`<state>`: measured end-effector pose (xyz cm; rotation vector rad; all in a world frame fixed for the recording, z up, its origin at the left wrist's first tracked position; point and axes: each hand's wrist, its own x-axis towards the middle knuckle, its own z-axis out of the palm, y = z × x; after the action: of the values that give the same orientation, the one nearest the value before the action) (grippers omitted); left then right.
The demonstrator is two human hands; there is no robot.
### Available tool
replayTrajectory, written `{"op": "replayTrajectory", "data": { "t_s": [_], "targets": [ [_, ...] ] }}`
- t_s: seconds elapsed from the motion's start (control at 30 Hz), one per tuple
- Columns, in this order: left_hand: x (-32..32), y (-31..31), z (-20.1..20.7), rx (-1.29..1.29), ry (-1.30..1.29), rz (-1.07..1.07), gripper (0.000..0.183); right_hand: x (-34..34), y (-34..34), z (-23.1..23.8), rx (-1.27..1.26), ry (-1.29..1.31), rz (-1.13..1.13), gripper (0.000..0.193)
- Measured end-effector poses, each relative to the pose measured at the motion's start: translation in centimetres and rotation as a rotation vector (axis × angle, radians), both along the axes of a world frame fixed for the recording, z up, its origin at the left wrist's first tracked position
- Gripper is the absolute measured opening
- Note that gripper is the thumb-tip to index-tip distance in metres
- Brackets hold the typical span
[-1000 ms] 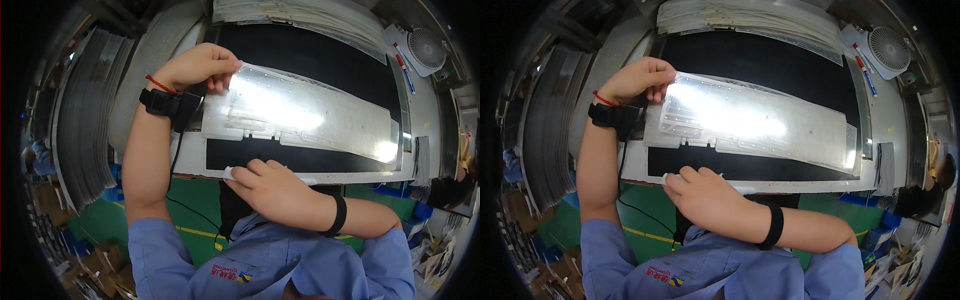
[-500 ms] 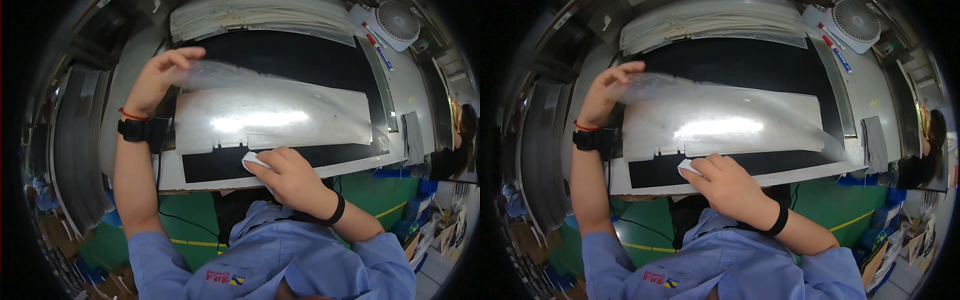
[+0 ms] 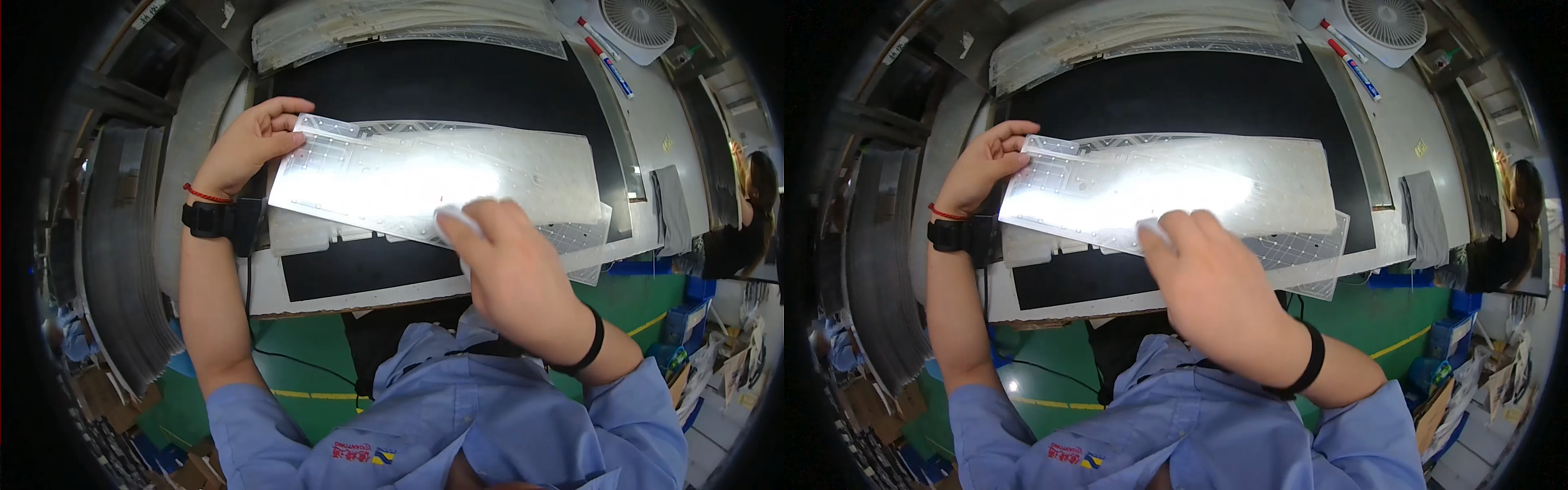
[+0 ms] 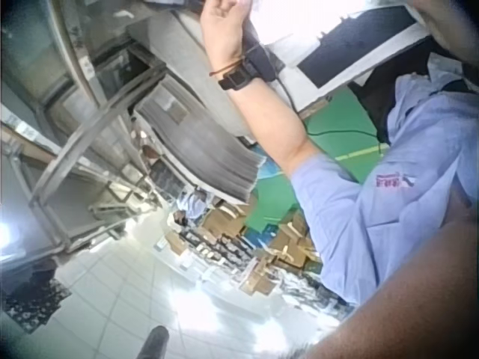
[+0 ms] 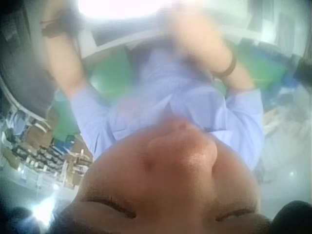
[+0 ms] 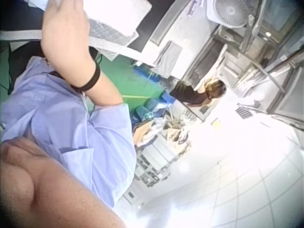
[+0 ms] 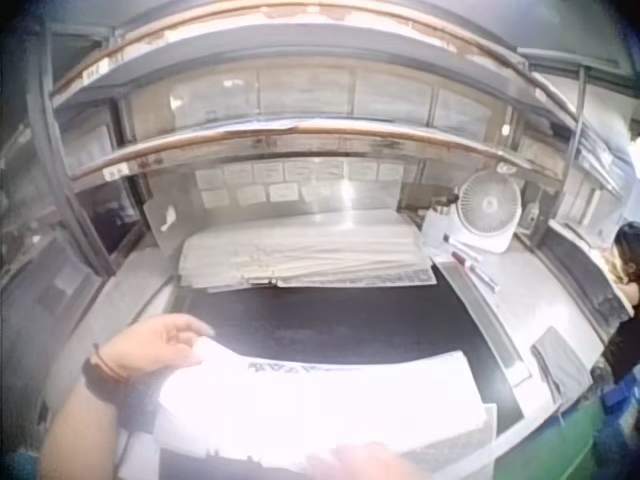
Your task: Cleaning a thin metal sheet or stencil with a cloth at a workstation.
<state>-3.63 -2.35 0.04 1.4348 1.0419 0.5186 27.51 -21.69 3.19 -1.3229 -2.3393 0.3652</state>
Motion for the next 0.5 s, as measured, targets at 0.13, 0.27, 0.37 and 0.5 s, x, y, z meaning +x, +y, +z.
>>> {"op": "replayTrajectory", "data": {
  "t_s": [0.13,0.27,0.37,0.5],
  "targets": [
    [0.9,-0.3,0.7,0.012,0.062,-0.048,0.043,-0.2,2.2,-1.5,0.047,-0.145,-0.087,0.037],
    [0.6,-0.1,0.6,0.025,0.103,-0.056,0.041,-0.4,2.0,-1.7,0.036,-0.258,-0.079,0.031],
    [0.7,0.1,0.4,0.013,0.083,-0.054,0.040,0.3,1.1,-1.5,0.056,-0.324,-0.040,0.032],
    [1.0,-0.4,0.5,-0.004,0.060,-0.036,0.039,0.4,2.0,-1.6,0.065,-0.257,-0.019,0.033]
  ]
}}
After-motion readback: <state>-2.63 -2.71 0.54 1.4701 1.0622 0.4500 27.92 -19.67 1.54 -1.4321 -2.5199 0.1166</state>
